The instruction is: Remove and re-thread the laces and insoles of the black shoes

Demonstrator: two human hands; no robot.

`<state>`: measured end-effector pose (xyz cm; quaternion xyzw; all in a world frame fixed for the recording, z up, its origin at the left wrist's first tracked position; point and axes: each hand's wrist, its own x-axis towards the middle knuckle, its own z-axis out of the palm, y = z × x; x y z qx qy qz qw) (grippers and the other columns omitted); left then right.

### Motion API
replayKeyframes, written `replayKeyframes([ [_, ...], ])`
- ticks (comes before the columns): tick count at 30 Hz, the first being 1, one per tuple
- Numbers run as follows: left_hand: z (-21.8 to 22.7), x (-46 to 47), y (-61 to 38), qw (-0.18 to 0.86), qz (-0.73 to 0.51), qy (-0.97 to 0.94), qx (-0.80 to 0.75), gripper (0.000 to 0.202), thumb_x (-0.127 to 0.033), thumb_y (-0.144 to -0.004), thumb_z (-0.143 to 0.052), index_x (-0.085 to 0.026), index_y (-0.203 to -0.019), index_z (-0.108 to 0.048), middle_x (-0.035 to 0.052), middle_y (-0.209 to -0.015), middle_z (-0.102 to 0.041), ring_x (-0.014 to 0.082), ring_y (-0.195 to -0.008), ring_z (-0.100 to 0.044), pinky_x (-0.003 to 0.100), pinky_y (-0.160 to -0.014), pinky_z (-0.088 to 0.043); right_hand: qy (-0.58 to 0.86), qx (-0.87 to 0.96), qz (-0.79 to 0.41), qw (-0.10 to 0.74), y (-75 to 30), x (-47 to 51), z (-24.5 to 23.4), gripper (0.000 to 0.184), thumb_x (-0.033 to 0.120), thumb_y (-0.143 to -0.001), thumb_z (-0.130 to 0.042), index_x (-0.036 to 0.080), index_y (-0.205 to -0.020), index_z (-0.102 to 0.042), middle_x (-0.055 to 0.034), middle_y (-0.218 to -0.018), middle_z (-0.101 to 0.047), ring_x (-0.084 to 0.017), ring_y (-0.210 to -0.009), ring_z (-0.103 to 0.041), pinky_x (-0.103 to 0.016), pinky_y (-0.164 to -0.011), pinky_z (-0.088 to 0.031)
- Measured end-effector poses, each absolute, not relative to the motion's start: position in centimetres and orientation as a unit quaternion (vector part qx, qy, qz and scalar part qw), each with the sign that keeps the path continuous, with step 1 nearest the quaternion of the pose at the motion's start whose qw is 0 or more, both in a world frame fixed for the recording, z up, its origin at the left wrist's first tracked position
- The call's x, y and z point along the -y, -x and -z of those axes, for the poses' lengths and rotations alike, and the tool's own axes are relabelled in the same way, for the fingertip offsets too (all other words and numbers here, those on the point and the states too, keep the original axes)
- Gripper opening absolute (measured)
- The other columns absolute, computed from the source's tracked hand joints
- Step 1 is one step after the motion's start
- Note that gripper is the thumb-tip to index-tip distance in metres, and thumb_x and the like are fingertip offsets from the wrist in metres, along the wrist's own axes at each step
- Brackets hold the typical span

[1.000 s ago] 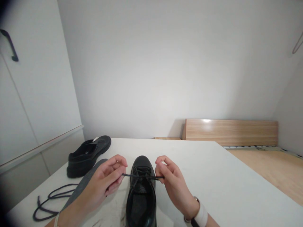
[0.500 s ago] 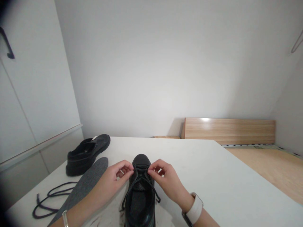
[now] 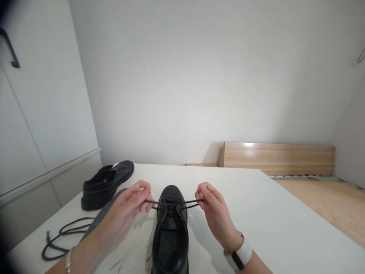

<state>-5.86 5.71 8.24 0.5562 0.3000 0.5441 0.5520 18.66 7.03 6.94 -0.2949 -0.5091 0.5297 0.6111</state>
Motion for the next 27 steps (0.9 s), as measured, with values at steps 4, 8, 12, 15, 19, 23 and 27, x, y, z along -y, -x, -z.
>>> replayKeyframes([
  [4, -8.7, -5.8, 7.3, 0.582, -0.572, -0.515, -0.262, 0.029, -0.047, -0.094, -0.059, -0.021, -0.084, -0.055, -0.0073, -0.048, -0.052, 0.0053, -0.036, -0.027, 0.017, -0.038, -0.021, 0.238, 0.446, -0.556, 0.660, -19.7, -7.0, -8.1, 0.026, 0.042, -0.096, -0.054, 0.022, -0.081, -0.062, 0.0078, -0.046, -0.023, -0.014, -0.054, -0.022, -0.028, -0.058, -0.033],
  [8, -8.5, -6.2, 7.3, 0.502, -0.542, -0.596, -0.314, 0.036, -0.050, -0.096, -0.052, -0.019, -0.078, -0.058, -0.0007, -0.055, -0.061, 0.0112, -0.044, -0.050, 0.020, -0.043, -0.038, 0.331, 0.540, -0.486, 0.603, -19.9, -7.4, -7.8, 0.030, 0.048, -0.095, -0.054, 0.022, -0.083, -0.064, 0.0059, -0.049, -0.040, -0.013, -0.052, -0.031, -0.028, -0.055, -0.031],
  [12, -6.8, -7.0, 6.2, 0.352, -0.461, -0.693, -0.428, 0.022, -0.035, -0.091, -0.059, -0.018, -0.078, -0.064, 0.0025, -0.073, -0.066, 0.0185, -0.072, -0.062, 0.029, -0.069, -0.048, 0.424, 0.645, -0.423, 0.475, -18.8, -8.3, -5.7, 0.034, 0.050, -0.079, -0.075, 0.017, -0.078, -0.071, -0.0035, -0.072, -0.066, -0.018, -0.071, -0.056, -0.031, -0.067, -0.042],
  [15, -5.4, -7.5, 5.5, 0.349, -0.433, -0.702, -0.444, 0.012, -0.030, -0.085, -0.063, -0.018, -0.080, -0.066, 0.0012, -0.071, -0.065, 0.0193, -0.070, -0.061, 0.029, -0.066, -0.046, 0.435, 0.661, -0.409, 0.453, -18.0, -8.6, -4.3, 0.032, 0.048, -0.077, -0.076, 0.017, -0.081, -0.072, -0.0036, -0.074, -0.068, -0.019, -0.069, -0.058, -0.032, -0.066, -0.043],
  [19, -4.8, -7.6, 5.1, 0.332, -0.436, -0.706, -0.448, 0.011, -0.026, -0.086, -0.058, -0.019, -0.079, -0.063, -0.0005, -0.071, -0.063, 0.0177, -0.068, -0.058, 0.027, -0.064, -0.043, 0.439, 0.676, -0.374, 0.459, -17.3, -8.4, -4.0, 0.028, 0.046, -0.083, -0.070, 0.019, -0.078, -0.067, -0.0017, -0.075, -0.065, -0.018, -0.071, -0.056, -0.033, -0.068, -0.044],
  [23, -5.3, -7.4, 4.8, 0.308, -0.445, -0.710, -0.450, 0.009, -0.022, -0.084, -0.056, -0.021, -0.076, -0.060, -0.0007, -0.073, -0.061, 0.0175, -0.069, -0.055, 0.028, -0.067, -0.041, 0.431, 0.677, -0.350, 0.483, -16.6, -7.9, -4.4, 0.028, 0.047, -0.088, -0.063, 0.020, -0.081, -0.061, -0.0021, -0.080, -0.063, -0.019, -0.077, -0.055, -0.034, -0.074, -0.044],
  [27, -5.5, -7.1, 4.5, 0.303, -0.451, -0.705, -0.456, 0.007, -0.024, -0.085, -0.056, -0.020, -0.081, -0.061, 0.0011, -0.076, -0.062, 0.0188, -0.073, -0.056, 0.029, -0.071, -0.043, 0.417, 0.671, -0.355, 0.499, -16.3, -7.7, -4.7, 0.030, 0.050, -0.091, -0.059, 0.021, -0.082, -0.057, -0.0023, -0.079, -0.061, -0.019, -0.077, -0.055, -0.034, -0.073, -0.042],
])
